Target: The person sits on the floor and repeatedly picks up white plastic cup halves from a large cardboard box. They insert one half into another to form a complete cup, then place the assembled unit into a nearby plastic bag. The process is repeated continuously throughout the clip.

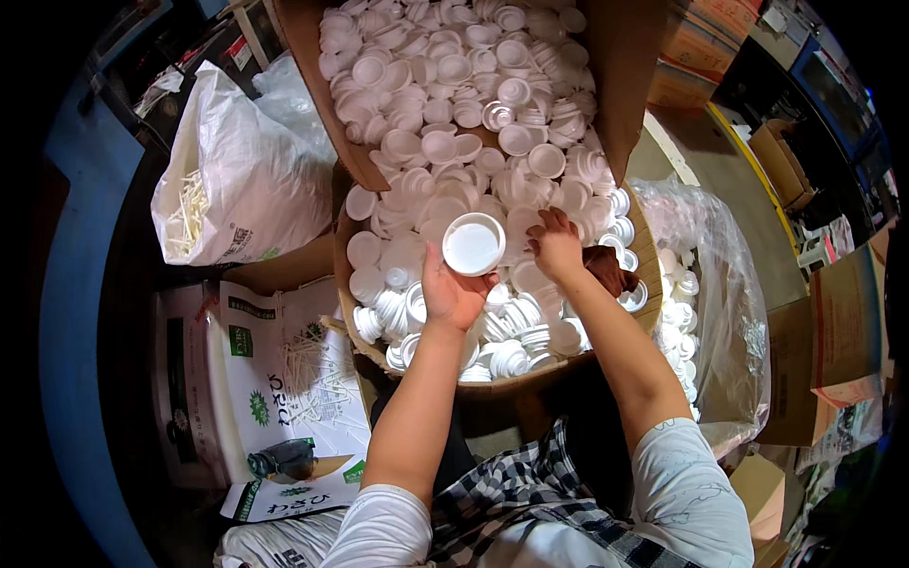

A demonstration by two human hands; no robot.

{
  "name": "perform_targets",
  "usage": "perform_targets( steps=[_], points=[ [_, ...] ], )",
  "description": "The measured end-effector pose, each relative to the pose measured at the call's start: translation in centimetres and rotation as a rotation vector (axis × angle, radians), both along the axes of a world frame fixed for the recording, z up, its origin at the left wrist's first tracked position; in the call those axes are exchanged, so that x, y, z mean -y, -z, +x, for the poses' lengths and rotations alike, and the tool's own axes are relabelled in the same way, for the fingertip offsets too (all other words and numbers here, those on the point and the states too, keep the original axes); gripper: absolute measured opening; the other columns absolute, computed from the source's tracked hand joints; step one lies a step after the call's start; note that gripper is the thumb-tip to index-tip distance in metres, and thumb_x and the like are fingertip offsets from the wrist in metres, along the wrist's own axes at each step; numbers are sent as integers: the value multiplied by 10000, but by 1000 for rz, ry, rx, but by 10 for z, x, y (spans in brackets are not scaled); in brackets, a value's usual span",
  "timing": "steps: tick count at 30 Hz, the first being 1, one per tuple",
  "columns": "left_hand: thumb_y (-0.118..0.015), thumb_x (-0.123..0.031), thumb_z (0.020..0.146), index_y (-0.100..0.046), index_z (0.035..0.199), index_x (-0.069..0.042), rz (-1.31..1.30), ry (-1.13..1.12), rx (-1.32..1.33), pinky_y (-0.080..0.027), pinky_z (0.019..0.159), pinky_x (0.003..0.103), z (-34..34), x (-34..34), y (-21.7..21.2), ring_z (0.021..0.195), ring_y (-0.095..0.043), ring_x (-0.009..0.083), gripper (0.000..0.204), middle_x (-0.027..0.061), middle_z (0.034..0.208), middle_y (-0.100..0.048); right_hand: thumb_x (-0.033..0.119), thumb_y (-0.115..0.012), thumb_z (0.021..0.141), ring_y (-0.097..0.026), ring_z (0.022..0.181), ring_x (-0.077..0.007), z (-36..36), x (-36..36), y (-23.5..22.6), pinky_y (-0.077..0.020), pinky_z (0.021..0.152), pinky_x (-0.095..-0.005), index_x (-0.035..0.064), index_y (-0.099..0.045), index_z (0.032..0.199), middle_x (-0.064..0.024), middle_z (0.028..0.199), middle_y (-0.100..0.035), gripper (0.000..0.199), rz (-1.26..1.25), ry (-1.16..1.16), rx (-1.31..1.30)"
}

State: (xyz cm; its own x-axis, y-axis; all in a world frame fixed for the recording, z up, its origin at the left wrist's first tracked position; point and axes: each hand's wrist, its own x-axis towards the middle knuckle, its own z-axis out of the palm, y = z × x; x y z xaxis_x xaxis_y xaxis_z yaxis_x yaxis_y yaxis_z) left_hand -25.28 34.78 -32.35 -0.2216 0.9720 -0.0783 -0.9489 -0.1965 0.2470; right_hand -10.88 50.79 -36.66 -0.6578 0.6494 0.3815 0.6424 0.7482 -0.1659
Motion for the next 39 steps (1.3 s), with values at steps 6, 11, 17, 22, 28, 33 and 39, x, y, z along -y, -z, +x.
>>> perform_targets(
  steps=[6,11,17,22,28,33,39],
  points=[
    [-299,-457,923,-483,1181,-124,-115,-39,-55,-434,653,399,3,-3,-2,903,-556,262,460,92,1110,-564,105,-560,835,-575,848,-230,6,27,-54,-480,707,-335,74,-609,1038,-78,977,-609,211,-362,-47,-650],
    [-289,-423,938,-444,1218,-90,-47,-16,-181,-471,754,453,10,-4,-1,1023,-528,279,462,103,1171,-533,170,-481,920,-549,814,-104,21,57,-93,-476,604,-231,65,-470,1225,-31,1050,-562,324,-1399,-292,-1203],
    [-293,-400,946,-375,1290,-71,43,47,-163,-433,882,481,26,-4,-7,1154,-455,297,483,122,1288,-442,232,-692,766,-527,995,-144,27,59,-79,-487,750,-294,66,-342,1306,-51,1158,-503,664,-1486,-298,-1018],
    [-286,-380,950,-360,1306,-63,68,58,-158,-392,931,474,29,-6,-7,1178,-437,296,481,123,1303,-433,49,-776,642,-501,1054,-161,20,63,-78,-452,860,-305,52,-344,1301,-76,1148,-488,788,-1222,-309,-862],
    [-295,-354,951,-370,1299,-55,66,13,-52,-364,960,462,26,-8,-6,1191,-426,284,465,112,1297,-447,154,-794,642,-512,1072,-213,19,61,-78,-415,917,-333,41,-407,1261,-122,1177,-509,739,-738,-282,-761],
    [-304,-310,955,-379,1295,-64,63,51,-49,-375,966,389,28,-8,-1,1183,-439,237,425,100,1278,-467,169,-802,612,-483,1151,-265,13,68,-82,-376,964,-357,37,-447,1233,-160,1231,-498,728,-451,-326,-633],
    [-336,-243,952,-325,1335,-85,34,-4,-294,-365,974,356,34,-8,-6,1187,-435,207,414,69,1302,-438,149,-802,610,-435,1213,-279,9,69,-80,-353,991,-366,35,-444,1231,-185,1301,-442,726,-475,-367,-622]
  ],
)
